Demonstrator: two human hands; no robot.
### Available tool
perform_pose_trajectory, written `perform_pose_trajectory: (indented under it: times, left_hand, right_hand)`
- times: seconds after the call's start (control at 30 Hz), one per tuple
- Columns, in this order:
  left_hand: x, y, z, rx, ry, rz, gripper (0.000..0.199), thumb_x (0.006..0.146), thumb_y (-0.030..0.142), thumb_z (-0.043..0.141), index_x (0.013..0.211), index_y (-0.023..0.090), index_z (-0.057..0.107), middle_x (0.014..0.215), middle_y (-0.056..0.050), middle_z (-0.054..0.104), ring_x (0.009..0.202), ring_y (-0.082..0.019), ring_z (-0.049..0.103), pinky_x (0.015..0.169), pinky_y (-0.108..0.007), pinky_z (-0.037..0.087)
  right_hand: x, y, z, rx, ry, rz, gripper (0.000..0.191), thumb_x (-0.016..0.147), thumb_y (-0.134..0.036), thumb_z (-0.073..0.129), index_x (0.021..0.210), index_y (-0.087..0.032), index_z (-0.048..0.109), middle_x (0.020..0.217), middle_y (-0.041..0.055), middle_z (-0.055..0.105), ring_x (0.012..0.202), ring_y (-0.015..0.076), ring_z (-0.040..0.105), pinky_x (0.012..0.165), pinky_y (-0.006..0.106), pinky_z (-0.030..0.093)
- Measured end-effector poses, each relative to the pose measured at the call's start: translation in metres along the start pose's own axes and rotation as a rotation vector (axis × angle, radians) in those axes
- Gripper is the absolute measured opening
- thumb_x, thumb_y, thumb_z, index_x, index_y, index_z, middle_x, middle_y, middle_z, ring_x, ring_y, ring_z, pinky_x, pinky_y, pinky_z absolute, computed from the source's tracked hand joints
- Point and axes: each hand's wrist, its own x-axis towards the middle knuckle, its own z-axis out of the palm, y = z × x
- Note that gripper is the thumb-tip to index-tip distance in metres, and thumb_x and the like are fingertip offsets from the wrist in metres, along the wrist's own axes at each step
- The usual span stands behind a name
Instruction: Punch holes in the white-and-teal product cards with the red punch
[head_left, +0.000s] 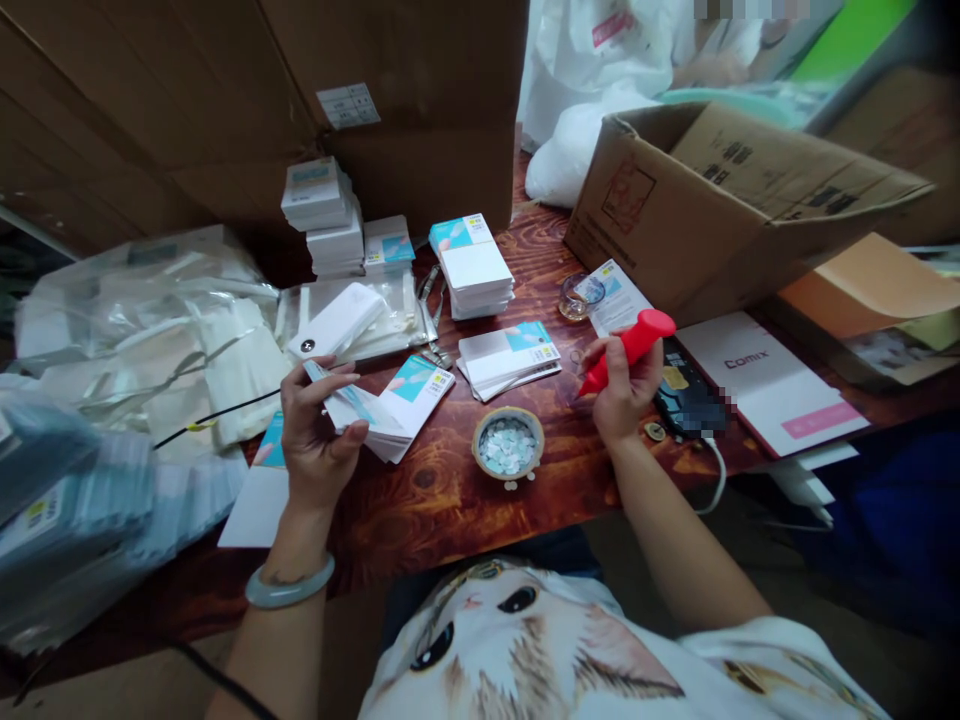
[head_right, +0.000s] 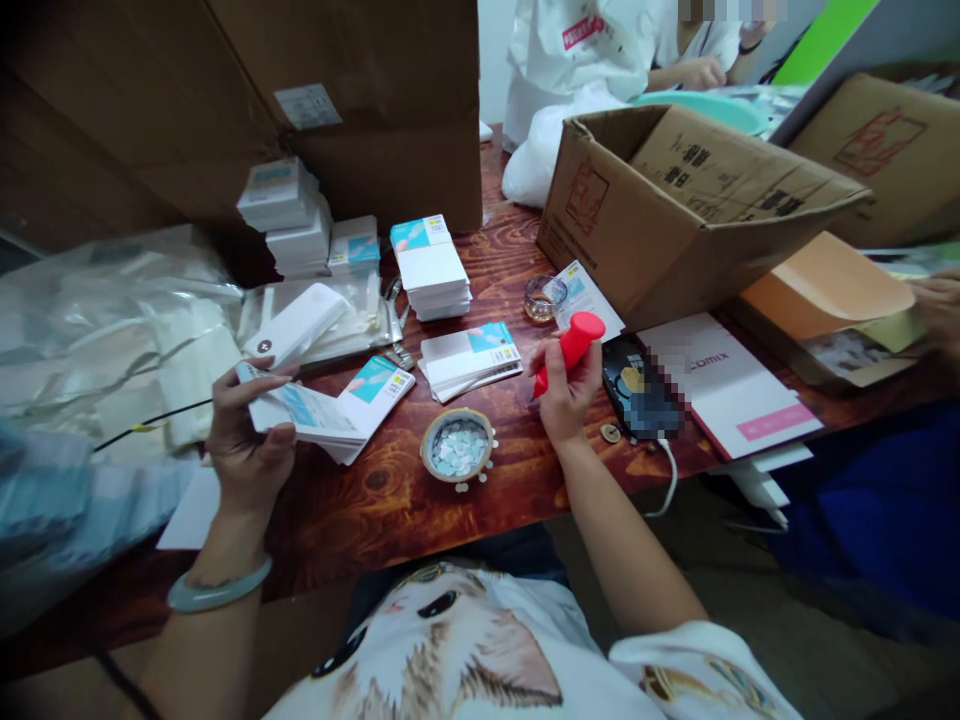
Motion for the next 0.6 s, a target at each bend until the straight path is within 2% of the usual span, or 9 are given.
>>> perform_pose_trajectory:
  times: [0.07, 0.17, 0.2, 0.23, 0.33, 0.4, 0.47, 0.53, 0.6]
  left_hand:
    - [-0.004, 0.000, 0.004, -0.073, -0.025, -0.010, 0.059, 0.082, 0.063, 0.065, 0.127, 0.027, 0.053, 0.130, -0.012, 0.051, 0.129, -0.032, 0.052, 0.105, -0.051, 0.048]
    - [-0.012, -0.004, 0.012, -0.140, -0.176, -0.177, 0.109, 0.073, 0.045, 0.081, 0.154, 0.036, 0.008, 0.133, -0.012, 0.050, 0.115, -0.026, 0.063, 0.092, -0.046, 0.057]
    - [-0.014, -0.005, 0.014, -0.146, -0.204, -0.232, 0.120, 0.071, 0.042, 0.083, 0.155, 0.036, -0.004, 0.128, -0.010, 0.053, 0.111, -0.025, 0.064, 0.092, -0.045, 0.057]
    - [-0.015, -0.004, 0.015, -0.138, -0.207, -0.264, 0.123, 0.070, 0.040, 0.084, 0.155, 0.033, -0.005, 0.122, -0.009, 0.057, 0.110, -0.025, 0.065, 0.093, -0.046, 0.057]
    - [-0.010, 0.012, 0.013, -0.042, -0.214, -0.237, 0.106, 0.067, 0.041, 0.084, 0.152, 0.025, 0.023, 0.119, -0.007, 0.060, 0.111, -0.027, 0.064, 0.098, -0.045, 0.054]
    - [-0.003, 0.036, 0.010, 0.087, -0.314, -0.142, 0.101, 0.063, 0.042, 0.087, 0.147, 0.023, 0.035, 0.124, -0.009, 0.061, 0.114, -0.029, 0.062, 0.099, -0.043, 0.054]
    - [0.003, 0.066, 0.010, 0.255, -0.553, -0.094, 0.103, 0.060, 0.035, 0.088, 0.148, 0.023, 0.035, 0.133, -0.011, 0.059, 0.119, -0.031, 0.060, 0.102, -0.043, 0.051]
    - [0.005, 0.094, 0.015, 0.407, -0.837, -0.111, 0.096, 0.064, 0.032, 0.083, 0.148, 0.021, 0.038, 0.134, -0.012, 0.059, 0.112, -0.031, 0.064, 0.093, -0.043, 0.055]
    - [0.005, 0.114, 0.024, 0.525, -1.051, -0.133, 0.092, 0.066, 0.035, 0.078, 0.147, 0.017, 0.041, 0.128, -0.013, 0.062, 0.105, -0.033, 0.066, 0.083, -0.044, 0.057]
  right_hand:
    - [0.000, 0.001, -0.001, 0.000, -0.004, -0.008, 0.025, 0.089, -0.042, 0.064, 0.094, -0.022, 0.050, 0.065, -0.0054, 0.058, 0.050, 0.0100, 0.053, 0.051, 0.024, 0.044]
    - [0.001, 0.004, -0.001, 0.015, -0.020, -0.031, 0.025, 0.089, -0.041, 0.064, 0.093, -0.022, 0.049, 0.064, -0.0061, 0.058, 0.049, 0.0092, 0.053, 0.050, 0.022, 0.044]
    - [0.001, 0.005, -0.002, 0.023, -0.027, -0.035, 0.024, 0.090, -0.040, 0.064, 0.093, -0.022, 0.049, 0.064, -0.0062, 0.058, 0.050, 0.0091, 0.053, 0.050, 0.022, 0.044]
    - [0.000, 0.006, -0.002, 0.029, -0.031, -0.034, 0.023, 0.090, -0.040, 0.063, 0.094, -0.022, 0.049, 0.065, -0.0062, 0.058, 0.050, 0.0091, 0.053, 0.050, 0.022, 0.044]
    - [0.000, 0.010, -0.003, 0.029, -0.031, -0.019, 0.023, 0.091, -0.040, 0.062, 0.098, -0.022, 0.050, 0.067, -0.0056, 0.059, 0.050, 0.0095, 0.054, 0.049, 0.022, 0.045]
    - [-0.001, 0.008, -0.004, 0.034, -0.021, -0.011, 0.023, 0.091, -0.040, 0.062, 0.097, -0.022, 0.050, 0.068, -0.0055, 0.059, 0.050, 0.0096, 0.054, 0.048, 0.022, 0.045]
    - [-0.002, 0.001, -0.002, 0.077, -0.013, 0.007, 0.022, 0.092, -0.039, 0.062, 0.096, -0.022, 0.049, 0.066, -0.0062, 0.057, 0.050, 0.0095, 0.054, 0.049, 0.023, 0.047]
    - [-0.006, -0.013, 0.004, 0.144, -0.016, 0.037, 0.020, 0.092, -0.037, 0.062, 0.096, -0.022, 0.049, 0.064, -0.0073, 0.054, 0.049, 0.0092, 0.053, 0.048, 0.022, 0.047]
    - [-0.012, -0.030, 0.013, 0.197, -0.018, 0.065, 0.019, 0.094, -0.037, 0.059, 0.094, -0.022, 0.048, 0.061, -0.0083, 0.051, 0.044, 0.0085, 0.050, 0.044, 0.021, 0.044]
